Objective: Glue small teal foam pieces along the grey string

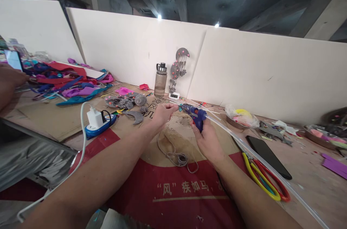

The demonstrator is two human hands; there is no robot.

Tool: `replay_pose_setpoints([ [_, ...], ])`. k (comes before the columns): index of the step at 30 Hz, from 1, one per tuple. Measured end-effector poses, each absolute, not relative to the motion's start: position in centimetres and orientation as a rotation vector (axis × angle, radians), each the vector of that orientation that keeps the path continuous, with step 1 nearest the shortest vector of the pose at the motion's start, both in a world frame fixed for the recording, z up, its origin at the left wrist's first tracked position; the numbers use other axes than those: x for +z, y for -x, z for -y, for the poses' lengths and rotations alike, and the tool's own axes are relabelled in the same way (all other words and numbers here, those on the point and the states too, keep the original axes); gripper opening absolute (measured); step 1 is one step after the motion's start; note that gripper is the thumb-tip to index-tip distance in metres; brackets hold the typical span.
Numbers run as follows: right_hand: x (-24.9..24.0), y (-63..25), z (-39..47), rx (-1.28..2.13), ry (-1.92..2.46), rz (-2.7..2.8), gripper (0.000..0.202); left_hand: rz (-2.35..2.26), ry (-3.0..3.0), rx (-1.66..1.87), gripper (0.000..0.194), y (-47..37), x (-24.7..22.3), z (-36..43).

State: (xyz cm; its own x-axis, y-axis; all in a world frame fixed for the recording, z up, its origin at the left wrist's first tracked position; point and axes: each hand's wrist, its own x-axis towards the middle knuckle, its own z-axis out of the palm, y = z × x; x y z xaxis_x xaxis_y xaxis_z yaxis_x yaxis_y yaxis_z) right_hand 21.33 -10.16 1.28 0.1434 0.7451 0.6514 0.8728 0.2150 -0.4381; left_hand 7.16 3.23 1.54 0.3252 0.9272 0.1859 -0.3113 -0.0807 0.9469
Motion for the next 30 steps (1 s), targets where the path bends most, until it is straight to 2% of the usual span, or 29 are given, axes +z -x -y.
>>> replay_pose_setpoints([
  [30, 1.58, -21.08, 10.34, -0.224, 1.559, 1.64, 0.037, -0.653, -1.254, 1.148, 0.025, -6.8, 2.35, -2.92],
])
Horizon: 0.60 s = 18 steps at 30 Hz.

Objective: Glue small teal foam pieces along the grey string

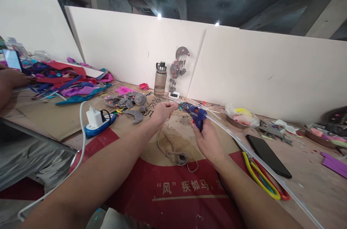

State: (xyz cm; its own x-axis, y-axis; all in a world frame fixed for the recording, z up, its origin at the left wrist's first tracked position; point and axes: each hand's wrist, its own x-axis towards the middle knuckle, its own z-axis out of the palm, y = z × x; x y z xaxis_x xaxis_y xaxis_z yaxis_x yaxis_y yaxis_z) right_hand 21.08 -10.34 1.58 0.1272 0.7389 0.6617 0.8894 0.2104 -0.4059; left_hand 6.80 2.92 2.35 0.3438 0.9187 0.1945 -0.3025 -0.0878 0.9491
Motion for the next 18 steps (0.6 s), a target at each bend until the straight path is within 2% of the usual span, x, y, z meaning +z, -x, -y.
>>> replay_pose_setpoints([
  [18, 1.79, -20.99, 10.45, -0.24, 1.561, 1.634, 0.035, -0.639, -1.257, 1.155, 0.031, -6.64, 2.4, -2.89],
])
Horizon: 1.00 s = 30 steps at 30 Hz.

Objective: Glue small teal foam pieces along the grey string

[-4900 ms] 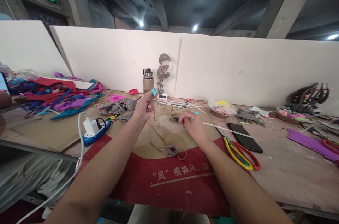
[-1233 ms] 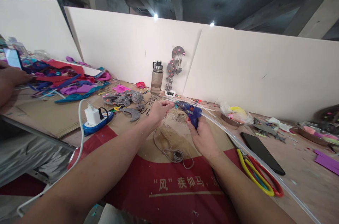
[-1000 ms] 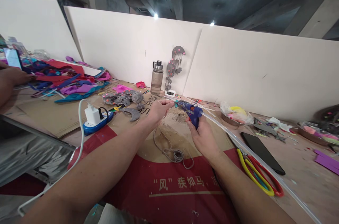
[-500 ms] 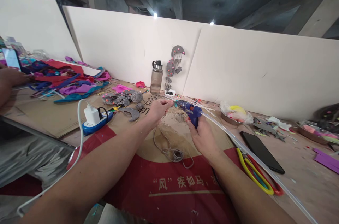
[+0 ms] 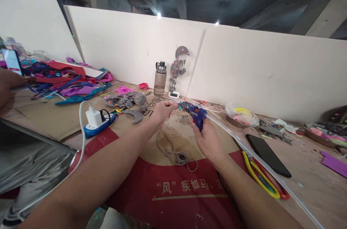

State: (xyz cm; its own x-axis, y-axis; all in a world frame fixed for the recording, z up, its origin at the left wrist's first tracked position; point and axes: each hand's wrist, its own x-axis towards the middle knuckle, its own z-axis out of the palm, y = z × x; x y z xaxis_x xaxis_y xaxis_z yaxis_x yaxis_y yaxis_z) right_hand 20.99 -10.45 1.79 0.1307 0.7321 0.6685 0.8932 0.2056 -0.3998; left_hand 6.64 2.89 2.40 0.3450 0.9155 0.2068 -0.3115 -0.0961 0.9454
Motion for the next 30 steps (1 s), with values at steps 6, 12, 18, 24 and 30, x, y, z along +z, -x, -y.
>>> replay_pose_setpoints([
  [6, 1.73, -21.01, 10.53, -0.232, 1.545, 1.638, 0.034, -0.654, -1.26, 1.164, 0.033, -6.65, 2.47, -2.97],
  [12, 1.61, -21.07, 10.45, -0.199, 1.579, 1.631, 0.038, -0.639, -1.289, 1.148, 0.03, -6.79, 1.96, -3.21],
  [18, 1.77, -21.0, 10.53, -0.222, 1.562, 1.627, 0.034, -0.651, -1.257, 1.171, 0.028, -6.61, 2.49, -3.13],
  [24, 1.66, -21.01, 10.48, -0.233, 1.551, 1.637, 0.034, -0.653, -1.272, 1.159, 0.023, -6.7, 2.33, -3.09],
  [30, 1.66, -21.06, 10.47, -0.232, 1.568, 1.626, 0.035, -0.668, -1.293, 1.148, 0.024, -6.76, 2.19, -3.1],
])
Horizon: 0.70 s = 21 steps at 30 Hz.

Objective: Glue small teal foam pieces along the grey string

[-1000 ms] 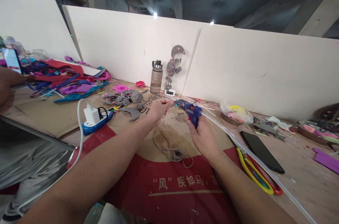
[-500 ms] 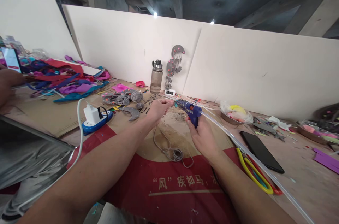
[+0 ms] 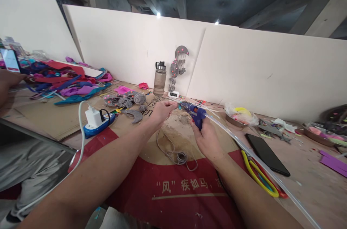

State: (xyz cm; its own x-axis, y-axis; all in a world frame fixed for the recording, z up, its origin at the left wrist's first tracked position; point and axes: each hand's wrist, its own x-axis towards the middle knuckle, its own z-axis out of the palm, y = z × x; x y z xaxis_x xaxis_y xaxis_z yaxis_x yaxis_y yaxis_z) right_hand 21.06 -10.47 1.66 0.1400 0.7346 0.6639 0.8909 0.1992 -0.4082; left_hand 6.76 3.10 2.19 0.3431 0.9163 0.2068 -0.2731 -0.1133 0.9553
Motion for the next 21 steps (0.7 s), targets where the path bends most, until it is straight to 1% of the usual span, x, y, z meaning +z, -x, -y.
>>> replay_pose_setpoints([
  [5, 1.8, -21.0, 10.6, -0.221, 1.582, 1.625, 0.037, -0.679, -1.281, 1.164, 0.027, -6.6, 2.8, -2.9],
  [14, 1.8, -20.9, 10.5, -0.206, 1.596, 1.605, 0.035, -0.682, -1.312, 1.147, 0.025, -6.5, 2.8, -2.8],
  [16, 2.1, -21.0, 10.6, -0.141, 1.567, 1.568, 0.033, -0.687, -1.298, 1.159, 0.025, -6.5, 2.7, -2.9],
  [21, 2.8, -22.0, 10.3, 0.164, 1.493, 1.341, 0.018, -0.716, -1.271, 1.206, 0.024, -6.3, 2.6, -3.4],
])
